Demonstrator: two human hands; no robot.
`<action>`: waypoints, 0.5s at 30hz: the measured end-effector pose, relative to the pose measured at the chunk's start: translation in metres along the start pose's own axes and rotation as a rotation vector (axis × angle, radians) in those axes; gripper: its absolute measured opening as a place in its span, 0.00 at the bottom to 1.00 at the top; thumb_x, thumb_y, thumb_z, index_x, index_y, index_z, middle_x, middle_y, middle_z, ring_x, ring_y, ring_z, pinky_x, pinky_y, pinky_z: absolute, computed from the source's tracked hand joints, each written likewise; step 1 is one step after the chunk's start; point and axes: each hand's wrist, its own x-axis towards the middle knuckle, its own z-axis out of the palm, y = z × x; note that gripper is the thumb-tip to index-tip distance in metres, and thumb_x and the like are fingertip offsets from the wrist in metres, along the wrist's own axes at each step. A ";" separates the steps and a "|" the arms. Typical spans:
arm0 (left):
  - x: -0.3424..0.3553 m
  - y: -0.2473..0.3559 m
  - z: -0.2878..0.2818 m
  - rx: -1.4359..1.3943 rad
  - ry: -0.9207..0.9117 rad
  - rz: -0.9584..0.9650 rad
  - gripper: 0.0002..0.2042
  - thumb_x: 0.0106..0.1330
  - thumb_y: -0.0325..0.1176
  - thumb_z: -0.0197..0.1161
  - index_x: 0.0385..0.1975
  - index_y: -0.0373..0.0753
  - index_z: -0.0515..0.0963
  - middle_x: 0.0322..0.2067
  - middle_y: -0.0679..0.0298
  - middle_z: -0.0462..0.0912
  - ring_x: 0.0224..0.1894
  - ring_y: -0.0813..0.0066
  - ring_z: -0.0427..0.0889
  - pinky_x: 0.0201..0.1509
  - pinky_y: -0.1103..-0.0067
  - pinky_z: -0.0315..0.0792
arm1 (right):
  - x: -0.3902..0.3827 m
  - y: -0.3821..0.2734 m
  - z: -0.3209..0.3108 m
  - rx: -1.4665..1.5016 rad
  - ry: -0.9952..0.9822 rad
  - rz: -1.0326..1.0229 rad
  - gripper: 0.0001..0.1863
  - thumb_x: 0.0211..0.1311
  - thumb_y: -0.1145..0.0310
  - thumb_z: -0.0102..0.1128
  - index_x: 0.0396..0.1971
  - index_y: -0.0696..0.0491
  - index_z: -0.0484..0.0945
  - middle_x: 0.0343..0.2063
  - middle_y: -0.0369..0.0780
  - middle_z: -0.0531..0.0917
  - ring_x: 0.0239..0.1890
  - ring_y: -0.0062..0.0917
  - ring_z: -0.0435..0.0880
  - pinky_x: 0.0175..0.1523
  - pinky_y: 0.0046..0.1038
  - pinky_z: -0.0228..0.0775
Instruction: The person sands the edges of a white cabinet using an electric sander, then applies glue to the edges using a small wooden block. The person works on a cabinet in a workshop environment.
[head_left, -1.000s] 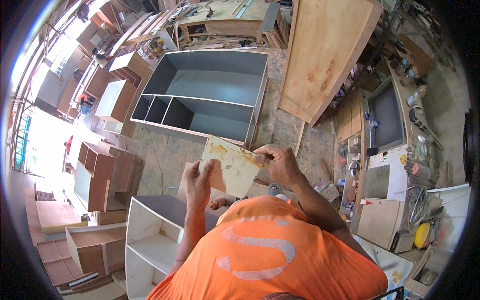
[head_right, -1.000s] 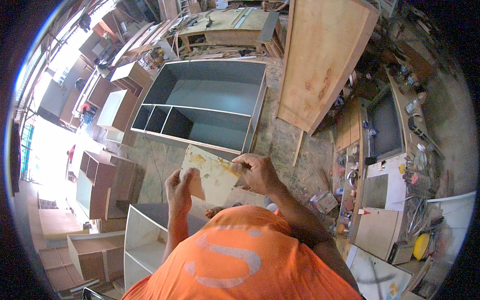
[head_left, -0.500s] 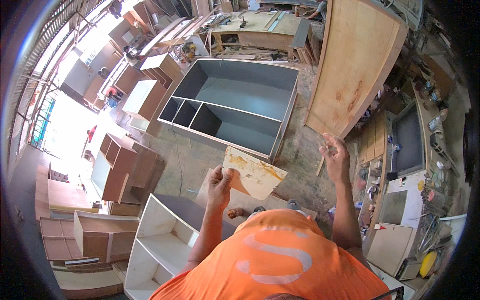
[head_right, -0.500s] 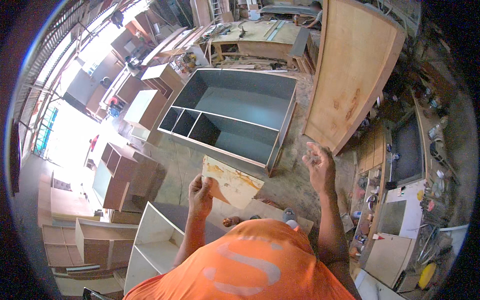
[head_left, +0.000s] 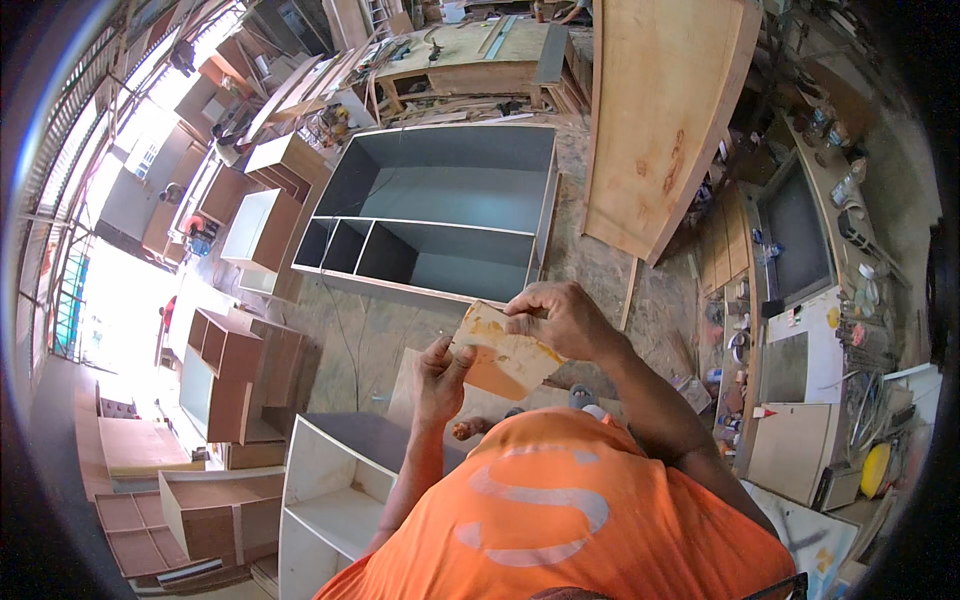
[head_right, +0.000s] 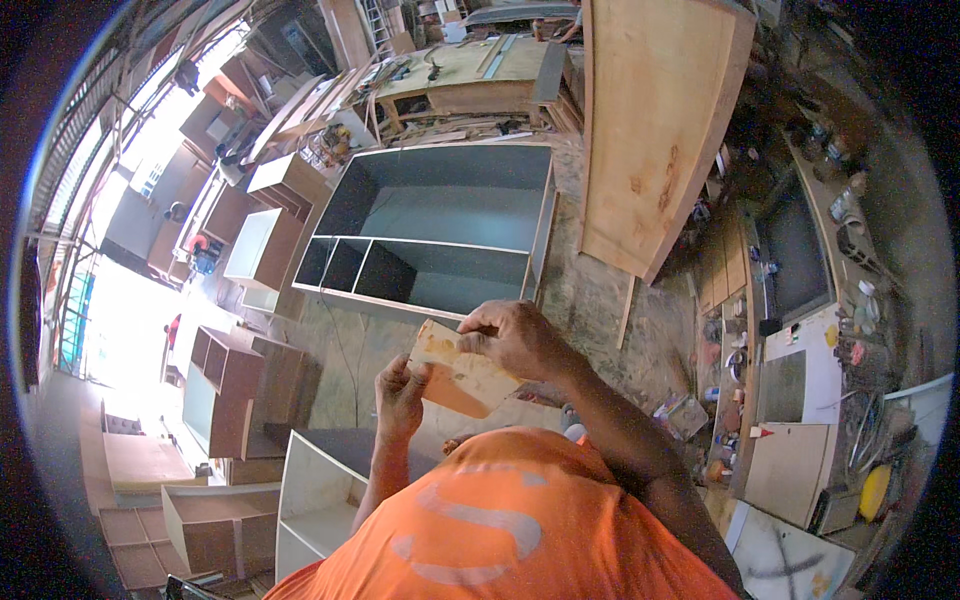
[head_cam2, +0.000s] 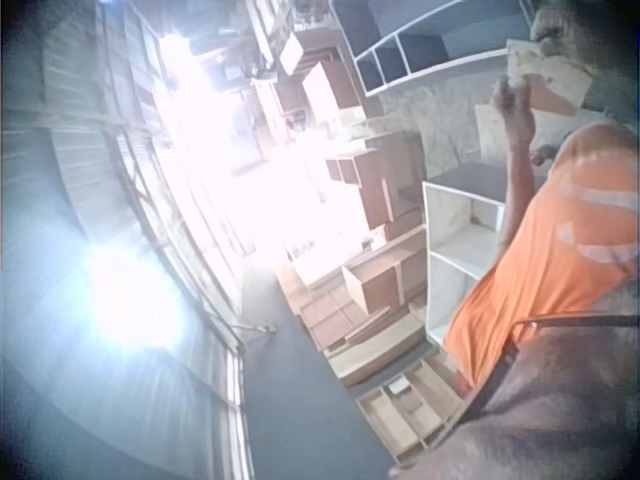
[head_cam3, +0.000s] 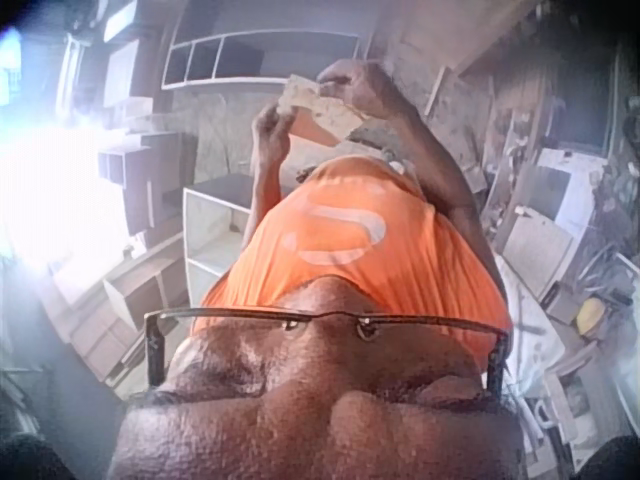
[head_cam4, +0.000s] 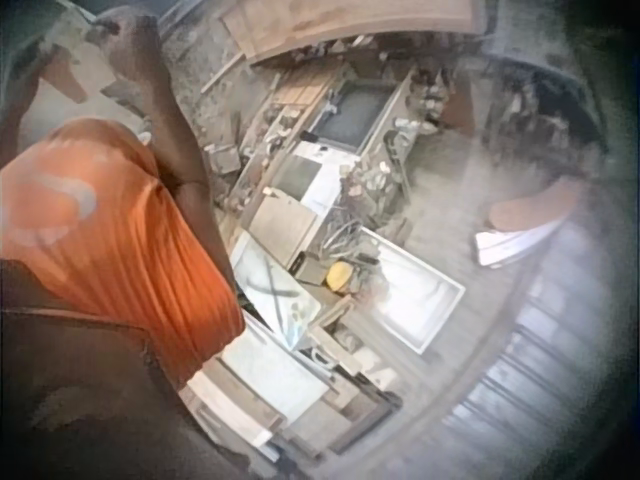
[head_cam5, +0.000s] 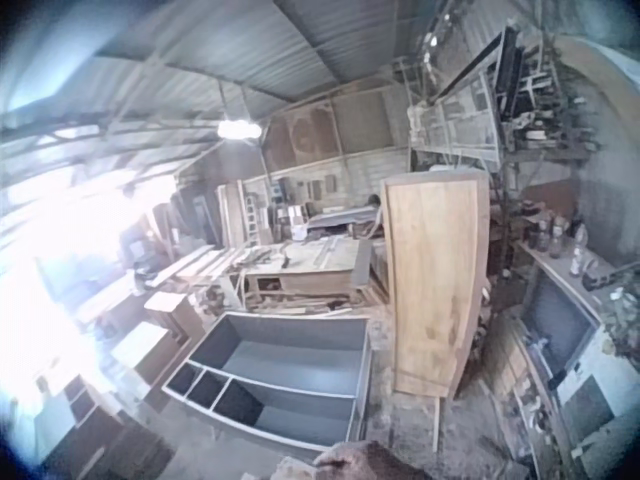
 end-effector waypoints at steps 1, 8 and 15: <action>-0.001 0.004 0.000 0.139 0.011 -0.042 0.13 0.69 0.36 0.64 0.44 0.33 0.80 0.30 0.69 0.83 0.32 0.87 0.76 0.37 0.85 0.69 | 0.000 0.001 0.002 -0.022 0.024 0.038 0.10 0.58 0.65 0.70 0.31 0.57 0.83 0.23 0.38 0.83 0.27 0.21 0.81 0.34 0.26 0.73; -0.001 0.032 0.025 0.311 0.185 -0.027 0.12 0.70 0.37 0.62 0.34 0.33 0.80 0.24 0.71 0.78 0.27 0.87 0.73 0.31 0.83 0.67 | 0.003 0.044 0.005 0.321 0.505 0.380 0.14 0.68 0.60 0.60 0.29 0.55 0.81 0.16 0.33 0.75 0.20 0.18 0.75 0.31 0.24 0.74; 0.003 0.005 -0.024 0.051 0.207 -0.111 0.15 0.69 0.41 0.63 0.33 0.31 0.80 0.26 0.69 0.80 0.27 0.85 0.74 0.31 0.82 0.67 | -0.018 0.062 -0.062 0.148 0.292 0.399 0.15 0.69 0.59 0.57 0.31 0.56 0.78 0.22 0.33 0.77 0.22 0.16 0.76 0.30 0.21 0.73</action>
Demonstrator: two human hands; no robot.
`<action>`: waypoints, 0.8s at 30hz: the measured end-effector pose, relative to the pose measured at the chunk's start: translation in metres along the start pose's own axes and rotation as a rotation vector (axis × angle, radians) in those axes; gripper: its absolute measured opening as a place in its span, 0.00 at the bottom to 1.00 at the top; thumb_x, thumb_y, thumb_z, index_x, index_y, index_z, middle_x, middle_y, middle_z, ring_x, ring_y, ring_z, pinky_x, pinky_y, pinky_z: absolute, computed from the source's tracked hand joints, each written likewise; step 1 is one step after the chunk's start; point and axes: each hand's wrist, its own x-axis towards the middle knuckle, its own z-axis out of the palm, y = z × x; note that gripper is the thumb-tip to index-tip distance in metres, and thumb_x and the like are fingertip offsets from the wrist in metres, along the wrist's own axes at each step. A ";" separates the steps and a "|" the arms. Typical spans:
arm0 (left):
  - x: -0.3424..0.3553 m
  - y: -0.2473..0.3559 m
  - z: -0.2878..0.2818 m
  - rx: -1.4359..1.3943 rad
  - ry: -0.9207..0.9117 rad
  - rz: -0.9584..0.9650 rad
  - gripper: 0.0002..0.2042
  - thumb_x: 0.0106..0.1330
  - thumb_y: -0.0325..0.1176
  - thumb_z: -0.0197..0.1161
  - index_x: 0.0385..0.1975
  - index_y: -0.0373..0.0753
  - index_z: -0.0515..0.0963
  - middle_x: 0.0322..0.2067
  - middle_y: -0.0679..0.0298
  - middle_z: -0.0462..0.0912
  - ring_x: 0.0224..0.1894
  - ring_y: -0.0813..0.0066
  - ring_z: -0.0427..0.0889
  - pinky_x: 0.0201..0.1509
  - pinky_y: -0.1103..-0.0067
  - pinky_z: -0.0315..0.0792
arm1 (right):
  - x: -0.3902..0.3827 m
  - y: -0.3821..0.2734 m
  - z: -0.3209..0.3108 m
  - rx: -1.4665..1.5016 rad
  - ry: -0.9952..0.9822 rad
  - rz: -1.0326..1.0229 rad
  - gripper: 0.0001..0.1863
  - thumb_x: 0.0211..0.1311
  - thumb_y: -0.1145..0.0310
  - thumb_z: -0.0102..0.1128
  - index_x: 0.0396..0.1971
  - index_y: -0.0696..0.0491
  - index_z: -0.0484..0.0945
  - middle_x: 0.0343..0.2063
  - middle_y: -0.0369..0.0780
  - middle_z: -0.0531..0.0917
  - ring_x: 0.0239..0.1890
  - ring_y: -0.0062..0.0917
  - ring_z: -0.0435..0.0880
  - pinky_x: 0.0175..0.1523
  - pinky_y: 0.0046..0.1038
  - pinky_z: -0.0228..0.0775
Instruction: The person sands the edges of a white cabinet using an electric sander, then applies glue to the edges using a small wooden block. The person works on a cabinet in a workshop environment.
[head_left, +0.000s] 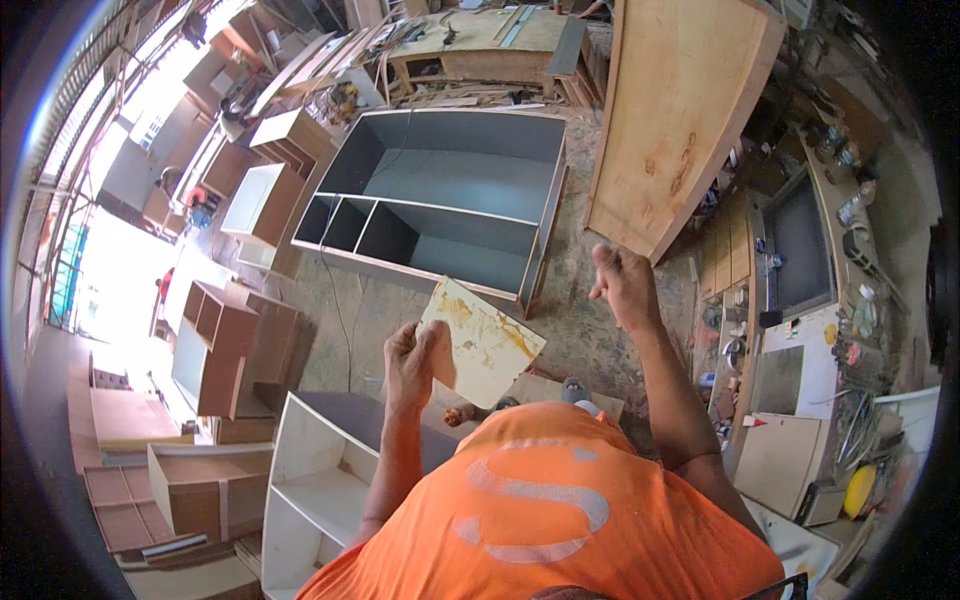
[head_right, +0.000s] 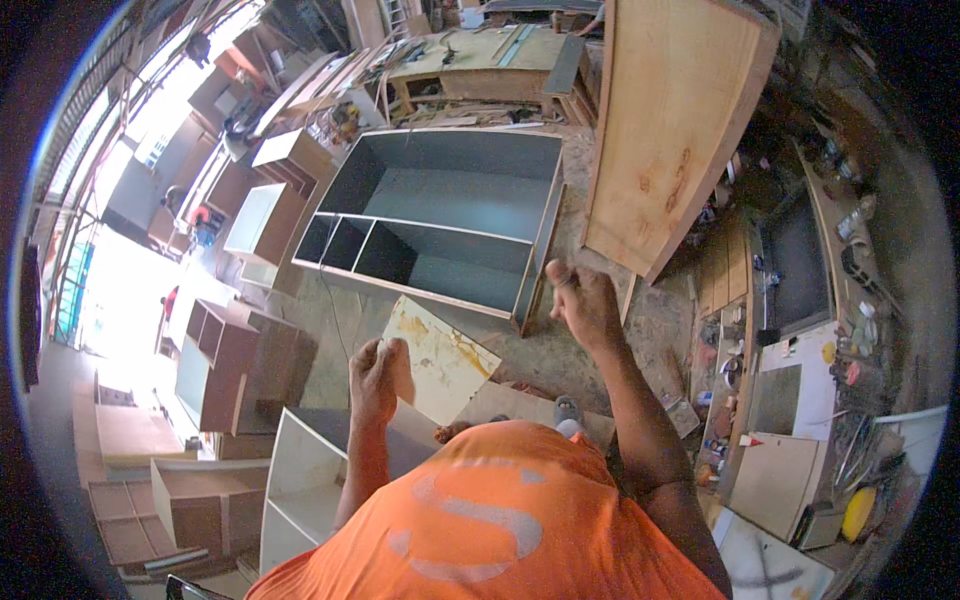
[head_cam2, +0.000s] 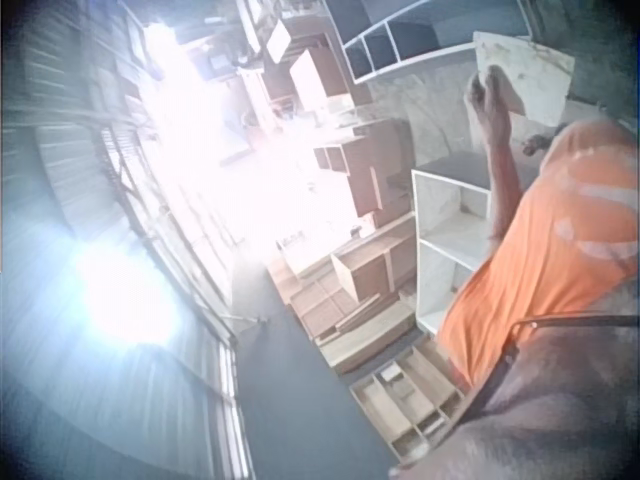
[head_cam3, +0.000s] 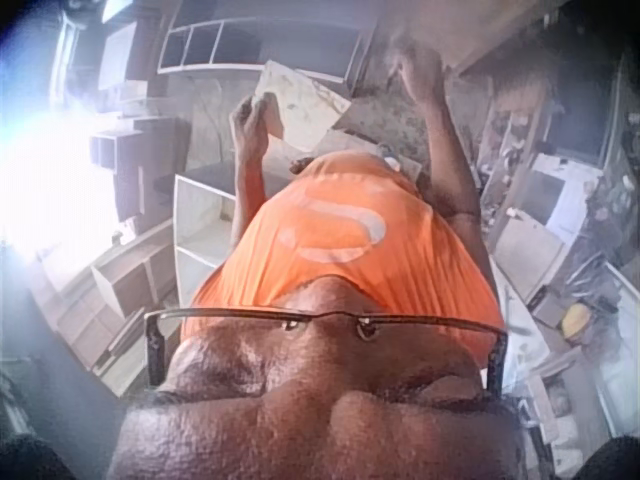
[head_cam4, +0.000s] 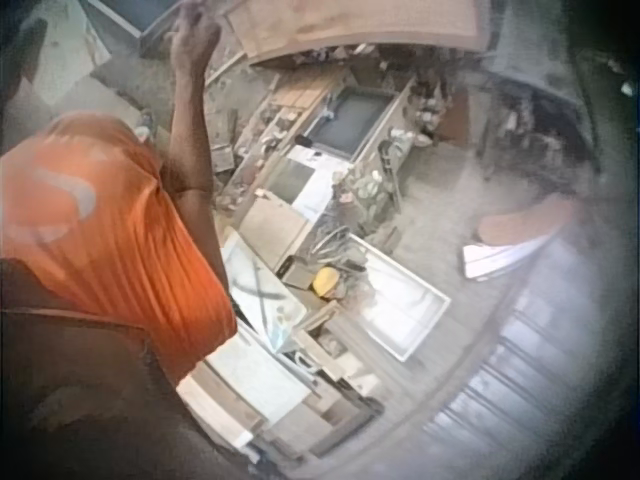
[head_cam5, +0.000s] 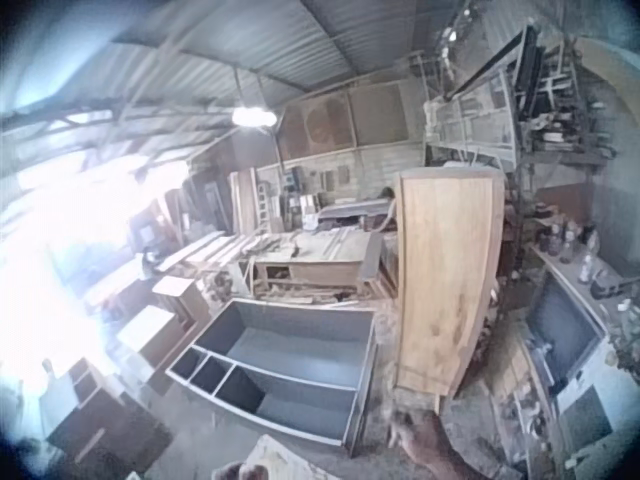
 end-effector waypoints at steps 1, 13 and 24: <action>0.000 0.003 0.002 -0.008 -0.014 -0.020 0.17 0.68 0.43 0.63 0.34 0.31 0.80 0.27 0.68 0.80 0.27 0.85 0.74 0.31 0.83 0.68 | -0.009 -0.007 0.008 0.036 -0.087 0.020 0.12 0.70 0.63 0.57 0.32 0.56 0.78 0.22 0.32 0.75 0.22 0.15 0.75 0.31 0.20 0.74; -0.006 0.014 0.008 0.082 -0.018 -0.098 0.14 0.66 0.40 0.65 0.35 0.32 0.80 0.27 0.67 0.81 0.26 0.82 0.77 0.30 0.81 0.71 | -0.048 -0.030 0.069 -0.139 -0.377 0.151 0.13 0.57 0.63 0.73 0.30 0.57 0.82 0.20 0.36 0.82 0.19 0.14 0.76 0.21 0.23 0.68; -0.022 -0.007 0.007 0.089 -0.050 -0.180 0.14 0.68 0.39 0.63 0.38 0.30 0.80 0.30 0.66 0.83 0.29 0.82 0.79 0.32 0.82 0.73 | -0.038 -0.008 0.088 -0.516 -0.423 -0.021 0.34 0.59 0.37 0.60 0.18 0.59 0.79 0.15 0.48 0.78 0.19 0.34 0.80 0.29 0.36 0.70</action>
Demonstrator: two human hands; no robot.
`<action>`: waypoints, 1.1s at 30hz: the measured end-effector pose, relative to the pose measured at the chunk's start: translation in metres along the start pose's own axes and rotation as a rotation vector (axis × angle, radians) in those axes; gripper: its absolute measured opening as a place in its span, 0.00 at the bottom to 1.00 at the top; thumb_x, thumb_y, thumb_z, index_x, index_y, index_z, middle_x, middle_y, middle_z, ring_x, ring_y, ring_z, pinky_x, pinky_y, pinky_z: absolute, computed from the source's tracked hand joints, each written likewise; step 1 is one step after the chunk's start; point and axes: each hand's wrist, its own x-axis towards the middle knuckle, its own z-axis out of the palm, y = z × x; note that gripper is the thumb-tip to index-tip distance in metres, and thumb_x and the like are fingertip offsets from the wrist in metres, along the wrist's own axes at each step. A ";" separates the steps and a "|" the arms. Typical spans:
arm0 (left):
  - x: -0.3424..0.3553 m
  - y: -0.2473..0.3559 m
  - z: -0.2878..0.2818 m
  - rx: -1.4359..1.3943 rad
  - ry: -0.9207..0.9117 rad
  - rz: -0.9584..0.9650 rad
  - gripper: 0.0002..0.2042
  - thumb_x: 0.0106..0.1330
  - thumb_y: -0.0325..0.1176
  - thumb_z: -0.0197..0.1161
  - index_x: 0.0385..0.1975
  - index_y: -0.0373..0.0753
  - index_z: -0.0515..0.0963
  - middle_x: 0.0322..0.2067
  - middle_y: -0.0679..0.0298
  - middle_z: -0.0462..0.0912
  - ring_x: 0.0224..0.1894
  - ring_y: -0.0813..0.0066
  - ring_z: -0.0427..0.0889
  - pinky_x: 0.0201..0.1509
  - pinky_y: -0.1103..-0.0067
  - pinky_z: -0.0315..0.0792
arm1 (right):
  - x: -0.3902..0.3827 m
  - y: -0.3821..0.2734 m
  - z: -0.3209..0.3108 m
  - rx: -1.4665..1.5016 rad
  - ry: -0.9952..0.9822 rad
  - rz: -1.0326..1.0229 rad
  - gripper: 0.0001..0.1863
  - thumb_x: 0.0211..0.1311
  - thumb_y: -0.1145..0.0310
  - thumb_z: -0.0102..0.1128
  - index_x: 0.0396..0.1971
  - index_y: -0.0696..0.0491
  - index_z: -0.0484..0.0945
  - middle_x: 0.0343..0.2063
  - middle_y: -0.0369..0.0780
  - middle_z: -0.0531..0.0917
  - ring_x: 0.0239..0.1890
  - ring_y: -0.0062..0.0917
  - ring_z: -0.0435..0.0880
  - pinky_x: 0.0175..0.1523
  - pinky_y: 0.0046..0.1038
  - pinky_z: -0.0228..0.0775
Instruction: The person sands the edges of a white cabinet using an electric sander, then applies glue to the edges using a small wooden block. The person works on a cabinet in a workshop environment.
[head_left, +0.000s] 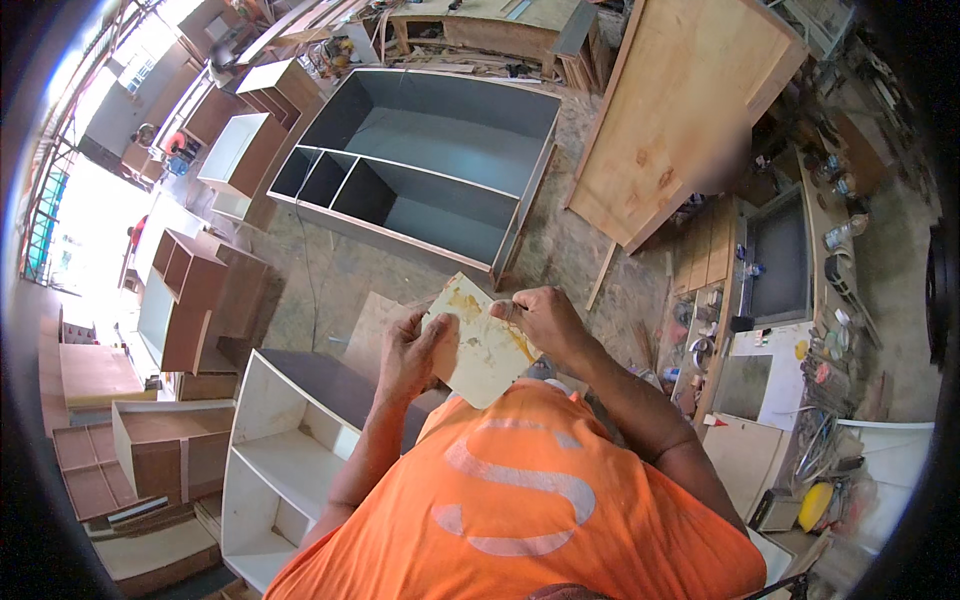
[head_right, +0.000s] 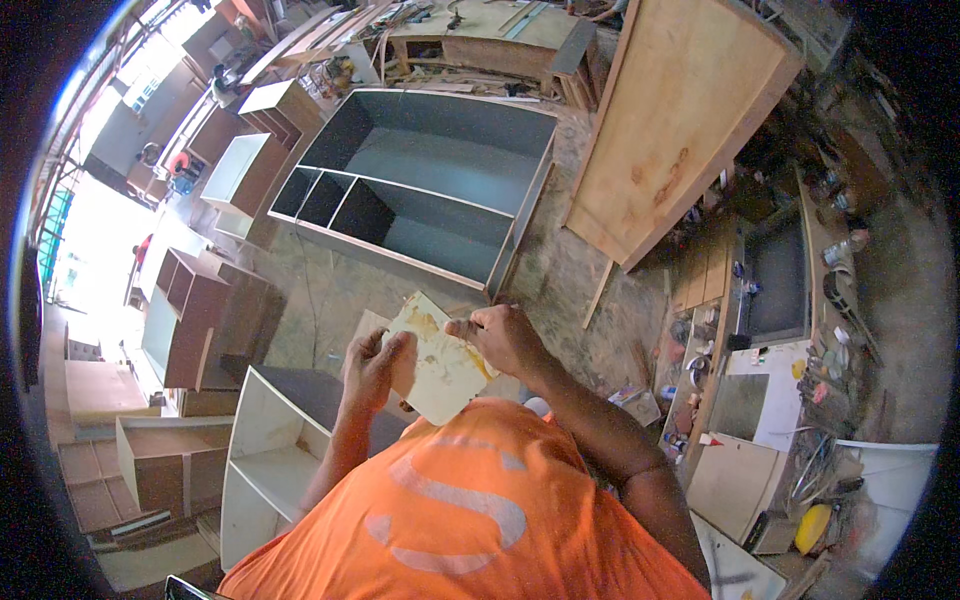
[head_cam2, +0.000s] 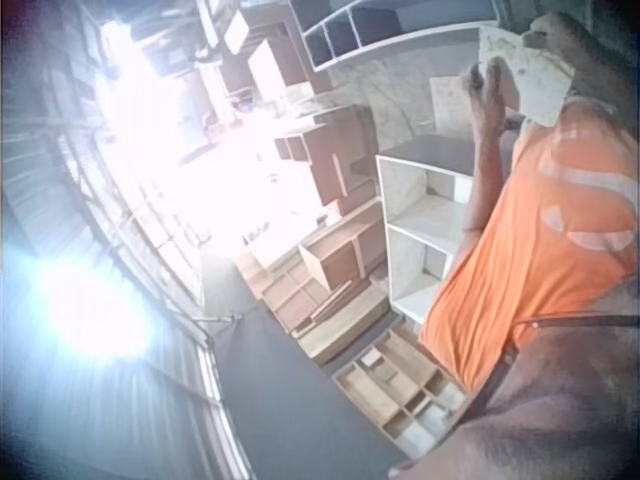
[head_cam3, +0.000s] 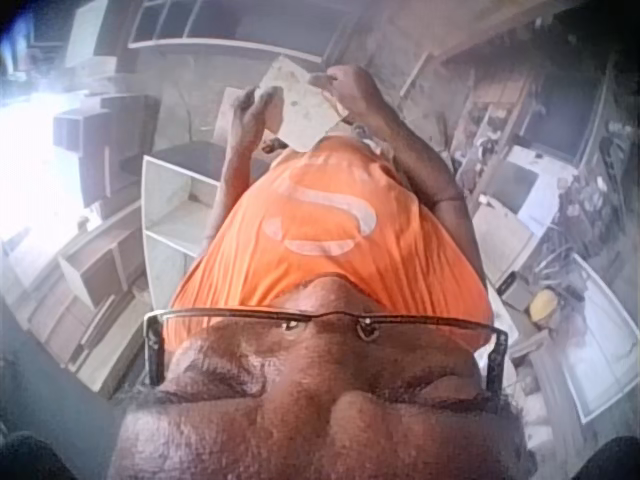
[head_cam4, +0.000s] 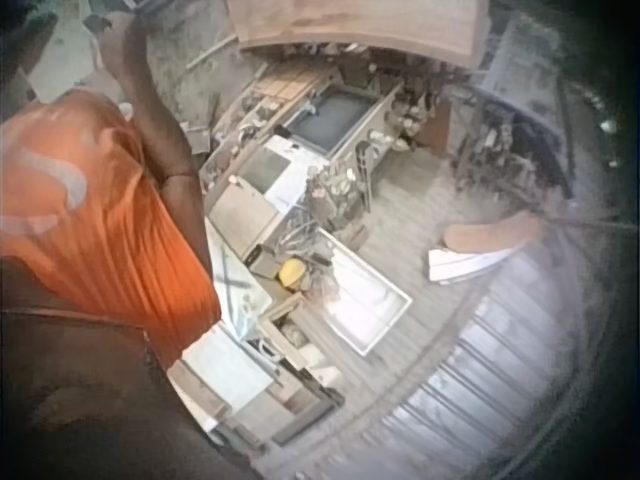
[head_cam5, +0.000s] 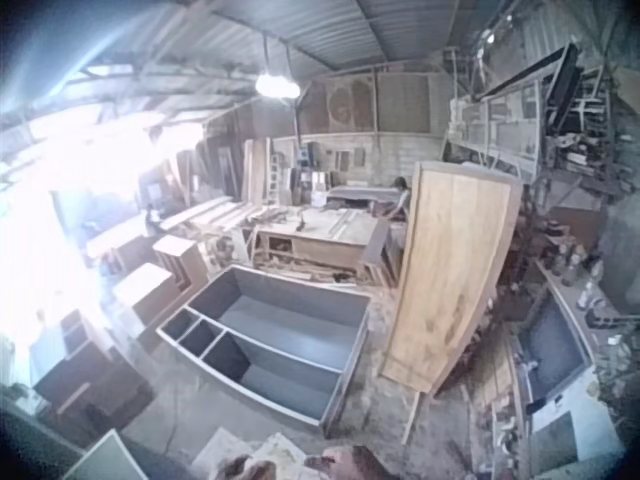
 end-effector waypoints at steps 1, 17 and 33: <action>-0.001 0.001 0.002 0.005 -0.001 -0.011 0.14 0.68 0.39 0.63 0.38 0.30 0.80 0.31 0.66 0.83 0.29 0.82 0.79 0.32 0.81 0.73 | 0.002 -0.001 -0.001 0.001 -0.022 0.002 0.34 0.60 0.37 0.60 0.18 0.59 0.79 0.15 0.48 0.78 0.19 0.33 0.80 0.29 0.36 0.70; -0.004 -0.012 0.000 -0.085 -0.058 -0.101 0.12 0.66 0.35 0.65 0.40 0.31 0.80 0.32 0.65 0.84 0.31 0.81 0.81 0.35 0.81 0.74 | -0.042 0.027 -0.011 0.552 -0.255 -0.034 0.14 0.64 0.62 0.64 0.27 0.58 0.78 0.23 0.30 0.76 0.28 0.13 0.71 0.34 0.20 0.66; 0.004 0.011 0.014 -0.004 -0.132 -0.066 0.13 0.65 0.34 0.65 0.42 0.29 0.80 0.34 0.63 0.85 0.33 0.79 0.82 0.37 0.81 0.75 | -0.015 0.013 -0.009 0.175 -0.146 0.023 0.29 0.60 0.45 0.67 0.16 0.59 0.75 0.12 0.36 0.71 0.19 0.17 0.67 0.25 0.28 0.63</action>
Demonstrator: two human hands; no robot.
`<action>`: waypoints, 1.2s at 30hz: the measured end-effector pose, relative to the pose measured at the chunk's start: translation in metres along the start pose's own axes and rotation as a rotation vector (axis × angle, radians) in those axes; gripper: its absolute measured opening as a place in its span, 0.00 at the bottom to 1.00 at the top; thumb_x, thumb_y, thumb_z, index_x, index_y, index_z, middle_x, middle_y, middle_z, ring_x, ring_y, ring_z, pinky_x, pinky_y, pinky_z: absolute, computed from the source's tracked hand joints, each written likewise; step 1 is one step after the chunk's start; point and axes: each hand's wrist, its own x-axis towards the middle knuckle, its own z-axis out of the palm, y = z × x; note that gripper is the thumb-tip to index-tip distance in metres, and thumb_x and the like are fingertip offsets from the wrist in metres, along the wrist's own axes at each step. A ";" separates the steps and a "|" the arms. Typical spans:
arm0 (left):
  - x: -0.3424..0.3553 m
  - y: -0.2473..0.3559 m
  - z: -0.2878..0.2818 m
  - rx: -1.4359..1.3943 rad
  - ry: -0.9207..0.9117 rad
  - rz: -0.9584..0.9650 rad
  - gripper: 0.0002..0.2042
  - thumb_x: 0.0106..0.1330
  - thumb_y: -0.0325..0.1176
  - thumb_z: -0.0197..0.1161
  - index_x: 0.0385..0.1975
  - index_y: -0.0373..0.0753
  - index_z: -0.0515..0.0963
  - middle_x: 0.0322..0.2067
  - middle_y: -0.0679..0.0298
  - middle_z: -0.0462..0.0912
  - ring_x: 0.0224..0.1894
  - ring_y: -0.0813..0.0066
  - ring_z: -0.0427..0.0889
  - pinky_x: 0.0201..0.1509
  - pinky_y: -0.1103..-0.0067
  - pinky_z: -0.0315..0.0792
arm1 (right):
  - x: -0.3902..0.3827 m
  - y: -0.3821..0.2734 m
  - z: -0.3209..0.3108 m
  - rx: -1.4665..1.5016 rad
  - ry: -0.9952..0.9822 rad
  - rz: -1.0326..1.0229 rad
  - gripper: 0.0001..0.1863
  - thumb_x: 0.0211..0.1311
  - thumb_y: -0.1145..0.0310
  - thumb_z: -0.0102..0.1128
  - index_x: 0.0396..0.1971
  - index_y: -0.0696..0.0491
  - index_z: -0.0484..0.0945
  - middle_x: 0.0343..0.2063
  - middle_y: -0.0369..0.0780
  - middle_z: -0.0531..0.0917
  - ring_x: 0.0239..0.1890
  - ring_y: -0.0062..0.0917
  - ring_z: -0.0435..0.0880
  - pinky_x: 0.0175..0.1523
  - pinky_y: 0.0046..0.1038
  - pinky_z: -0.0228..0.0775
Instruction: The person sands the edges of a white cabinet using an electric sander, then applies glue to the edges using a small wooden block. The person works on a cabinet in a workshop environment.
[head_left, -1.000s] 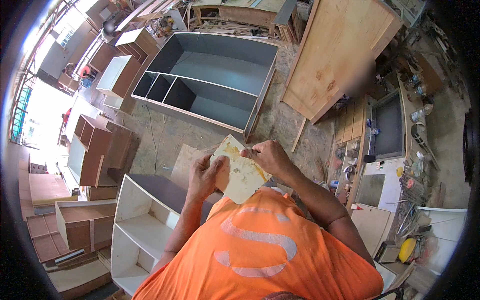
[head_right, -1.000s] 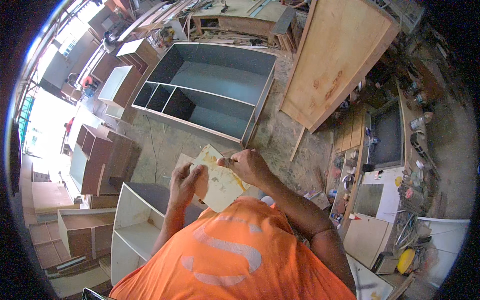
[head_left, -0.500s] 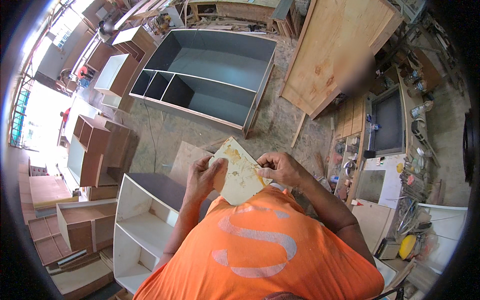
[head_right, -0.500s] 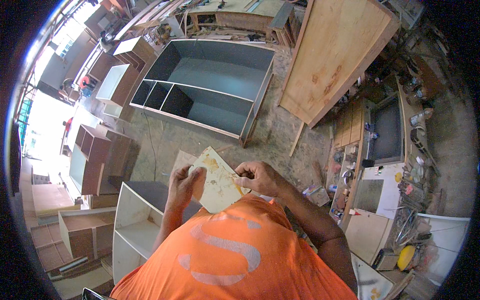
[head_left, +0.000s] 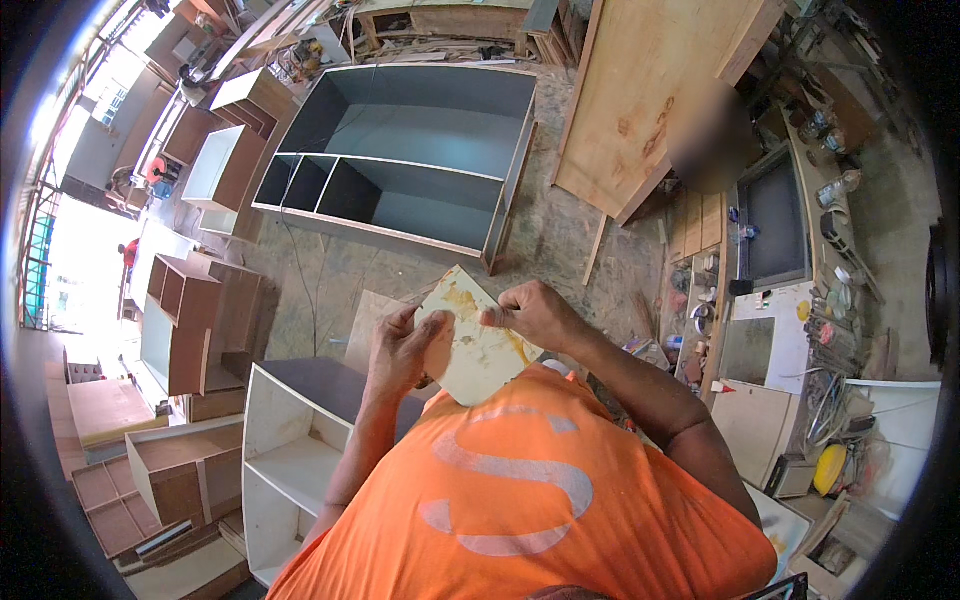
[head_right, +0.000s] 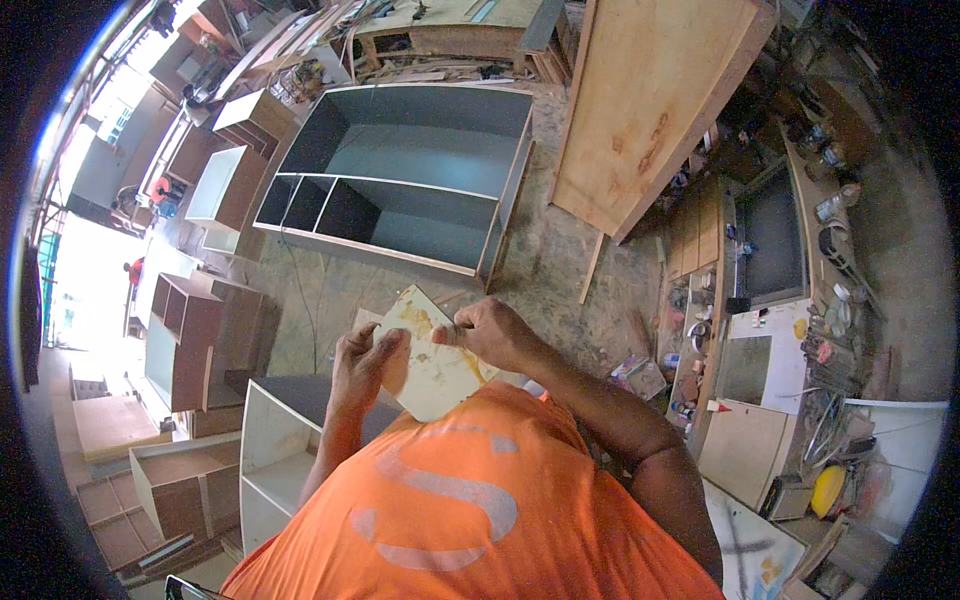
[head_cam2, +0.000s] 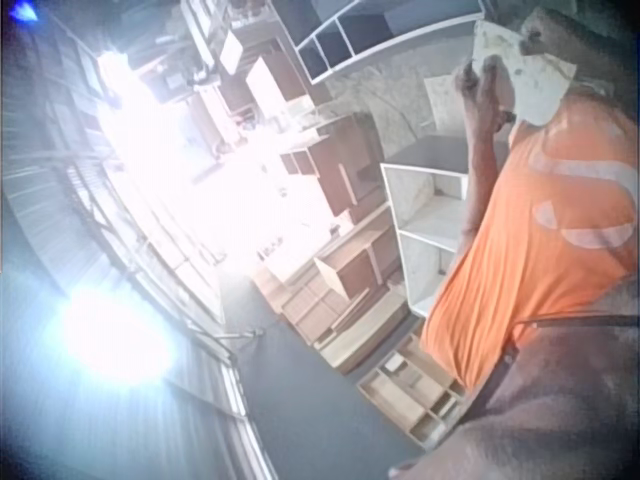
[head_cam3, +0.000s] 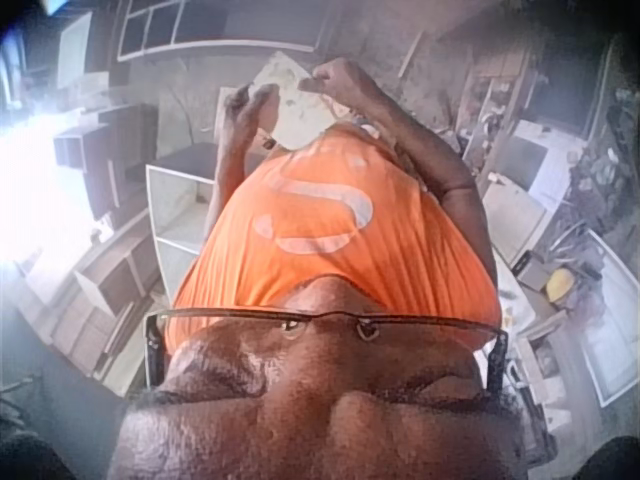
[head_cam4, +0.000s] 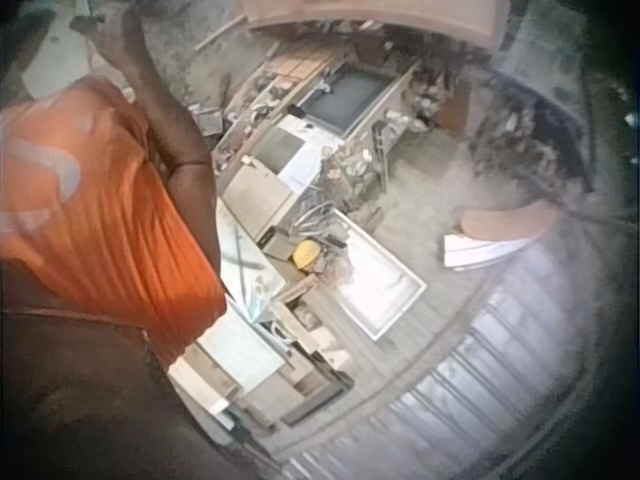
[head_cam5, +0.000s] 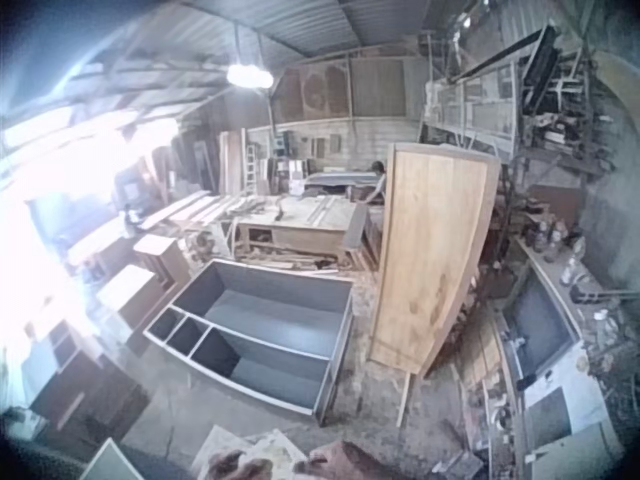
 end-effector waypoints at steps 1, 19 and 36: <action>0.001 -0.005 -0.002 -0.007 0.002 -0.002 0.13 0.65 0.34 0.65 0.42 0.29 0.80 0.34 0.63 0.85 0.33 0.79 0.82 0.37 0.81 0.75 | -0.003 0.005 -0.002 0.049 -0.028 -0.045 0.27 0.60 0.48 0.67 0.18 0.59 0.75 0.14 0.35 0.72 0.19 0.16 0.68 0.26 0.27 0.64; -0.005 0.008 0.005 0.128 0.060 0.058 0.15 0.65 0.37 0.66 0.39 0.27 0.79 0.31 0.64 0.84 0.31 0.81 0.79 0.36 0.81 0.73 | -0.002 0.002 -0.006 -0.121 0.012 0.026 0.37 0.58 0.38 0.65 0.09 0.58 0.66 0.07 0.36 0.64 0.15 0.18 0.63 0.22 0.32 0.60; -0.011 -0.006 -0.009 0.031 0.091 0.018 0.14 0.66 0.37 0.64 0.40 0.31 0.81 0.29 0.65 0.84 0.27 0.82 0.81 0.27 0.82 0.73 | -0.023 0.019 -0.033 0.605 -0.202 0.006 0.19 0.61 0.68 0.67 0.49 0.61 0.79 0.30 0.31 0.80 0.31 0.13 0.75 0.37 0.20 0.71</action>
